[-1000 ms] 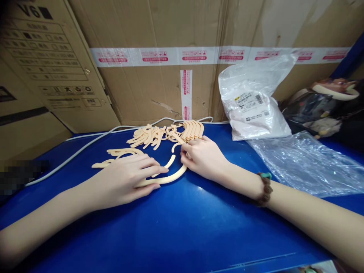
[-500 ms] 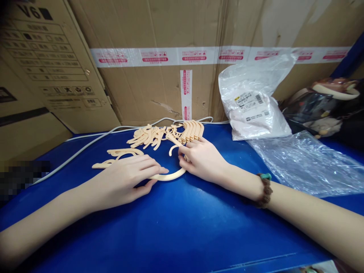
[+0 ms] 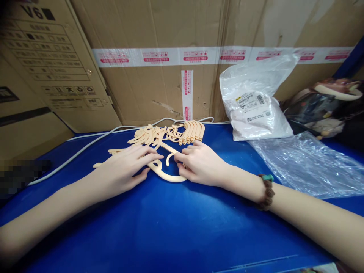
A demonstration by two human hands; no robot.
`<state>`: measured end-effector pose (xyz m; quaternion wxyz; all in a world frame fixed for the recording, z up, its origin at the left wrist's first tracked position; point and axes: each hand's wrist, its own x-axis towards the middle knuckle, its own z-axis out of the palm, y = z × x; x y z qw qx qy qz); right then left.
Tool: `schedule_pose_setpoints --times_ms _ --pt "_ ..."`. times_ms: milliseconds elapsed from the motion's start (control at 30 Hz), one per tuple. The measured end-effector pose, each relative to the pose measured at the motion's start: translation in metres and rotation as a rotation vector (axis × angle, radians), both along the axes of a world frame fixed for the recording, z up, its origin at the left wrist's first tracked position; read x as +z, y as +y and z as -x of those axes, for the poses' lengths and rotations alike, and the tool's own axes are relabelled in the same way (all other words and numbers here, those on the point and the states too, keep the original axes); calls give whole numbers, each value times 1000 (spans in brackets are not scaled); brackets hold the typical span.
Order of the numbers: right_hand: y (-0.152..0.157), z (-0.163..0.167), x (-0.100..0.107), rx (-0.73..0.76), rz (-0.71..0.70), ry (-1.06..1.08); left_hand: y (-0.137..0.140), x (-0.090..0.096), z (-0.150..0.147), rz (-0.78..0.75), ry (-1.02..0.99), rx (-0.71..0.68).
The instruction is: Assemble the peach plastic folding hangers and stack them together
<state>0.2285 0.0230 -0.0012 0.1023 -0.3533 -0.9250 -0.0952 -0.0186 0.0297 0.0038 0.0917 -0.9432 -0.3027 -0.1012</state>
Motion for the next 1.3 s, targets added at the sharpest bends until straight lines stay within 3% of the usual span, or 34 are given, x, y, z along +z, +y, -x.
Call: schedule_pose_setpoints --times_ms 333,567,900,1300 --pt "-9 5 1 102 15 55 -1 2 -4 -53 -24 60" --pt "-14 7 2 186 -8 51 -13 3 -9 52 -37 162" --pt "-19 14 -5 284 -26 76 -22 -2 -13 228 -233 233" --pt "-36 22 0 341 160 31 -19 -2 -15 341 -271 239"
